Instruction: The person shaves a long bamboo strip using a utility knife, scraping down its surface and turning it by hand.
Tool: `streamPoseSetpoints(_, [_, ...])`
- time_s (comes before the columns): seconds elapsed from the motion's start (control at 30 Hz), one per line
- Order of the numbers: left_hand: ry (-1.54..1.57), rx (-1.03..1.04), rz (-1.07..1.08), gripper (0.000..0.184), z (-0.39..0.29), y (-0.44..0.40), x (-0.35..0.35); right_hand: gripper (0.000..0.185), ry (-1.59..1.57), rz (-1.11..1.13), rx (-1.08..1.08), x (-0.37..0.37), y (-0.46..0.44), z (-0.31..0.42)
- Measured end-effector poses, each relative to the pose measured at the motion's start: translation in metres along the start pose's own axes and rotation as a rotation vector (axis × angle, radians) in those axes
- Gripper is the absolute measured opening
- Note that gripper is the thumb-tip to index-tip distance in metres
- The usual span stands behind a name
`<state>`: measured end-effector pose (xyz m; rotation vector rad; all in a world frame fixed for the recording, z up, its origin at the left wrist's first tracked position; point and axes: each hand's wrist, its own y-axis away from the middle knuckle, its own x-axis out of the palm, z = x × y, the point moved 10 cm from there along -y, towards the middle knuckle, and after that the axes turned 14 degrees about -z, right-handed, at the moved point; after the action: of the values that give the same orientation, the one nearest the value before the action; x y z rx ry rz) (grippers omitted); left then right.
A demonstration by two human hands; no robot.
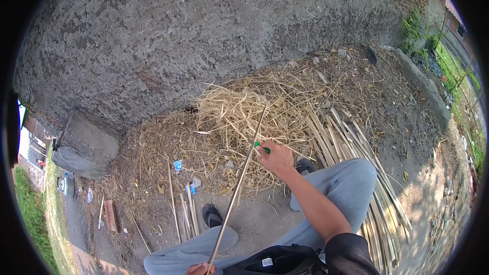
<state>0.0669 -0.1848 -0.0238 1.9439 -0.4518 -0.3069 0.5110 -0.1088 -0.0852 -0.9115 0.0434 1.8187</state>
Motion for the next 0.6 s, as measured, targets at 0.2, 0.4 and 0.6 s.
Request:
streamPoseSetpoints(0.2, [-0.003,0.036,-0.039,0.028,0.002,-0.001,0.004,0.026,0.064,0.036,-0.046,0.019,0.009,-0.005])
streamPoseSetpoints(0.4, [-0.131,0.278,-0.104,0.028,0.002,-0.009,-0.010,0.026,0.022,0.056,0.030,0.014,0.007,-0.003])
streamPoseSetpoints(0.6, [0.041,0.006,-0.017,0.029,0.018,0.001,0.000,0.026,-0.030,0.043,0.026,0.013,0.007,0.000])
